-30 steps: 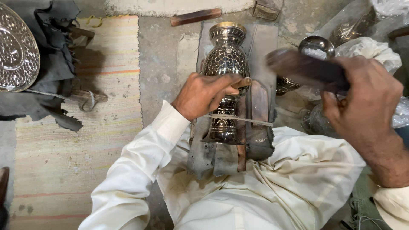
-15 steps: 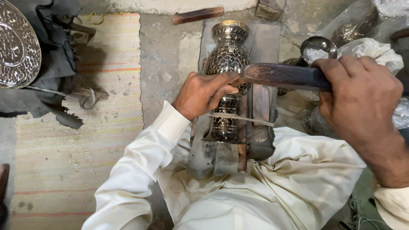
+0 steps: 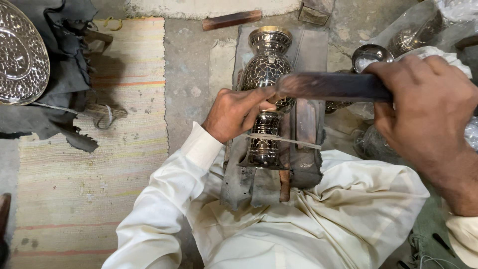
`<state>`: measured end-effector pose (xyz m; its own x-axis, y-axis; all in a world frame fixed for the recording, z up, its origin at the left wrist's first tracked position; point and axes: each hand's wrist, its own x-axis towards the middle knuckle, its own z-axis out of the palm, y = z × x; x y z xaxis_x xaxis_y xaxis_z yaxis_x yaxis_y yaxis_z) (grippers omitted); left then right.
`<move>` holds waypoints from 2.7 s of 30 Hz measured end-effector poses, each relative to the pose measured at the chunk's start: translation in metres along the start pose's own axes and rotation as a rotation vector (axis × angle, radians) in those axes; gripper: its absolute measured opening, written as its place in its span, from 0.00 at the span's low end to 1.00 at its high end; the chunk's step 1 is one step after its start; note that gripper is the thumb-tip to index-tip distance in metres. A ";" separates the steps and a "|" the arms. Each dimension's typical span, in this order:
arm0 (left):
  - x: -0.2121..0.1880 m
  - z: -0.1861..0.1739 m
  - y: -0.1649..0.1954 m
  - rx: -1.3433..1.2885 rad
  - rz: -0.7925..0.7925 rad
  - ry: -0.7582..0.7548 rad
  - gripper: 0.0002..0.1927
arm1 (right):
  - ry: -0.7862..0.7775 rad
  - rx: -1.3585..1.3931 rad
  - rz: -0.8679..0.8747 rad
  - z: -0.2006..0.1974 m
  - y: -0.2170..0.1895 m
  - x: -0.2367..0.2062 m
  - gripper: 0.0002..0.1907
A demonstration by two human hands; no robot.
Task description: The person is hammering a metal vase with a chisel and hammer to create a decorative pattern. The vase is held in place by a clamp on the floor. The person repeatedly strikes the chisel against the vase's surface.
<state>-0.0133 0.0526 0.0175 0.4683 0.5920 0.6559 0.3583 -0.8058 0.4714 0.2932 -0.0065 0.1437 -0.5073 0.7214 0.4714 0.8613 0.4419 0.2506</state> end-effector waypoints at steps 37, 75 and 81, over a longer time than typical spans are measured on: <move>-0.018 0.011 -0.006 -0.048 -0.081 0.143 0.21 | -0.184 -0.138 -0.059 -0.032 -0.012 0.039 0.23; -0.029 0.020 -0.008 -0.020 -0.213 0.238 0.09 | -0.176 -0.302 -0.198 -0.033 -0.022 0.063 0.19; -0.032 0.025 -0.014 -0.106 -0.158 0.291 0.17 | -0.211 -0.363 -0.215 -0.035 -0.024 0.066 0.21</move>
<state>-0.0127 0.0450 -0.0247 0.1587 0.6928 0.7034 0.3152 -0.7107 0.6289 0.2397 0.0116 0.1984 -0.6372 0.7433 0.2037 0.6711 0.4051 0.6210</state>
